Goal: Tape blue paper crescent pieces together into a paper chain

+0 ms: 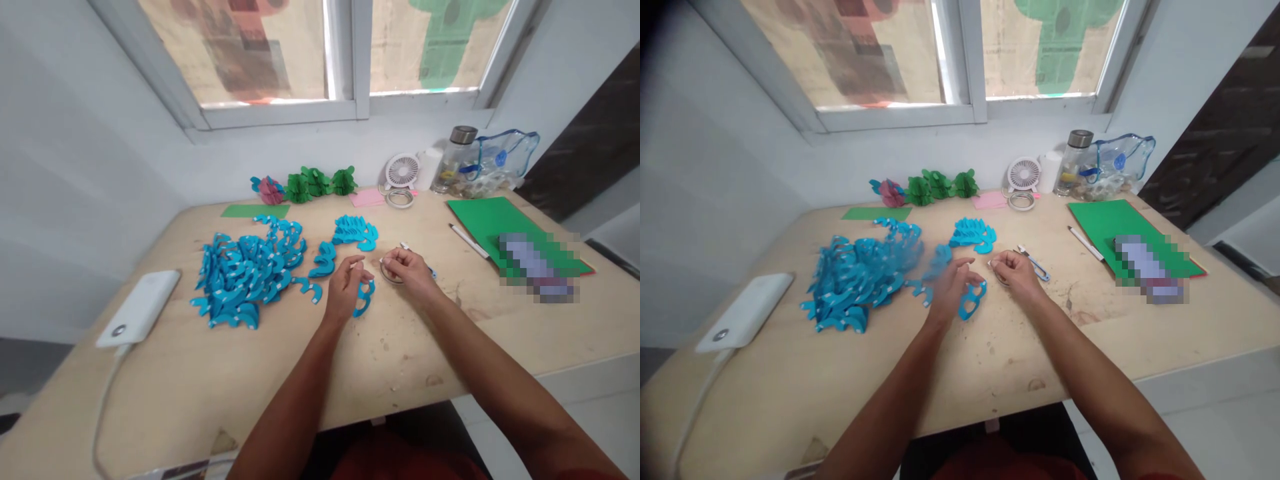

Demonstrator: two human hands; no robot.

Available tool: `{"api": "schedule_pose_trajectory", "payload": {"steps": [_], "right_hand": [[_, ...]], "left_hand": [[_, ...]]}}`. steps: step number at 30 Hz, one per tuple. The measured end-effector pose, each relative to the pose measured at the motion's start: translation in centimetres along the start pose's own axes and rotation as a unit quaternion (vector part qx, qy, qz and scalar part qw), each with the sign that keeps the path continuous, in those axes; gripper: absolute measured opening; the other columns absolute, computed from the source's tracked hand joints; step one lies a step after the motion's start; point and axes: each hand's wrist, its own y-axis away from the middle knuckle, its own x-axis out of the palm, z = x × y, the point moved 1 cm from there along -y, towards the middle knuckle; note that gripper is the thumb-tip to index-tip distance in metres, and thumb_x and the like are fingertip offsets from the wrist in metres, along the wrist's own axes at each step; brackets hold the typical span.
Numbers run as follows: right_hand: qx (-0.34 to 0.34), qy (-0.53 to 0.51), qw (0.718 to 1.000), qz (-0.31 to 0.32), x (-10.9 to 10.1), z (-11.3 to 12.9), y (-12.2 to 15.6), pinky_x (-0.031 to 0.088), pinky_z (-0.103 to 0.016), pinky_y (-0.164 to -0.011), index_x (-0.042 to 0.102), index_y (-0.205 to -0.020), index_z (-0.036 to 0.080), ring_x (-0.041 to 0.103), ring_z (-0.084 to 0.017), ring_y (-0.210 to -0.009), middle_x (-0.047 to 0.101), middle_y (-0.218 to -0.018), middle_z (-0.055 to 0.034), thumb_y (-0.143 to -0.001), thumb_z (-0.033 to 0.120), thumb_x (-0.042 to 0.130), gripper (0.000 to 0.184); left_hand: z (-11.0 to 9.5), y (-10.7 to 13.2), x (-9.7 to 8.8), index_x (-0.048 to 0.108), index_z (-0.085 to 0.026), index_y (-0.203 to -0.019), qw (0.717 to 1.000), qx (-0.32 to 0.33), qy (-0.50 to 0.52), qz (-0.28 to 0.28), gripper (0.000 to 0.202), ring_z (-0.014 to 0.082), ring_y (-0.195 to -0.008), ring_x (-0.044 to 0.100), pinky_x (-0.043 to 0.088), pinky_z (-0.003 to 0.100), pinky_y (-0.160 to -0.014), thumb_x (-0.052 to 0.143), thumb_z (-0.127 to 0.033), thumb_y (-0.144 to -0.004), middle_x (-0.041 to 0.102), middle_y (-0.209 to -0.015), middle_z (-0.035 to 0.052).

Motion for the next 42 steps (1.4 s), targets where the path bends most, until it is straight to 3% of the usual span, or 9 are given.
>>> {"api": "schedule_pose_trajectory", "payload": {"steps": [6,19,32,36,42], "right_hand": [[0.020,-0.018,1.000,0.013,0.0,-0.5,-0.1,0.023,-0.022,-0.043,0.054,-0.065,0.018,0.033,-0.007,-0.042,0.043,-0.046,0.0067,-0.064,0.041,0.066,0.026],[0.035,-0.012,0.999,0.016,0.1,-0.5,-0.1,0.023,-0.023,-0.043,0.053,-0.067,0.018,0.034,-0.007,-0.043,0.044,-0.048,0.0069,-0.062,0.043,0.066,0.029],[0.029,-0.019,0.999,0.017,0.1,-0.6,-0.1,0.023,-0.022,-0.042,0.053,-0.067,0.017,0.033,-0.007,-0.041,0.043,-0.046,0.0073,-0.063,0.041,0.066,0.027],[0.028,-0.008,0.999,0.014,0.1,-0.5,-0.1,0.023,-0.022,-0.042,0.054,-0.067,0.017,0.034,-0.007,-0.042,0.043,-0.046,0.0071,-0.063,0.041,0.065,0.027],[0.010,0.020,0.999,0.025,0.0,-1.0,-0.1,0.025,-0.022,-0.043,0.053,-0.068,0.018,0.035,-0.007,-0.041,0.043,-0.046,0.0075,-0.067,0.041,0.062,0.025]], "left_hand": [[-0.1,0.1,-0.4,0.057,-0.017,-0.103,0.999,0.026,-0.032,-0.010,0.037,0.0141,-0.065,0.062,0.044,0.022,-0.055,0.042,-0.045,-0.086,0.066,-0.066,0.0026],[-0.3,0.7,-0.3,0.055,-0.019,-0.113,0.986,0.082,-0.097,0.107,0.039,0.0133,-0.064,0.060,0.045,0.024,-0.065,0.039,-0.043,-0.087,0.065,-0.068,0.0010],[-1.5,0.6,-1.0,0.053,-0.016,-0.113,0.985,0.072,-0.060,0.142,0.039,0.0132,-0.064,0.059,0.045,0.024,-0.063,0.039,-0.042,-0.087,0.064,-0.066,0.0014],[-1.2,0.5,-1.4,0.055,-0.017,-0.111,0.984,0.059,-0.051,0.158,0.039,0.0133,-0.061,0.059,0.045,0.026,-0.064,0.042,-0.043,-0.086,0.060,-0.057,-0.0012],[-1.4,0.8,-1.3,0.057,-0.018,-0.111,0.966,0.046,-0.076,0.243,0.039,0.0143,-0.059,0.059,0.045,0.025,-0.061,0.044,-0.043,-0.085,0.058,-0.053,-0.0020]]}}
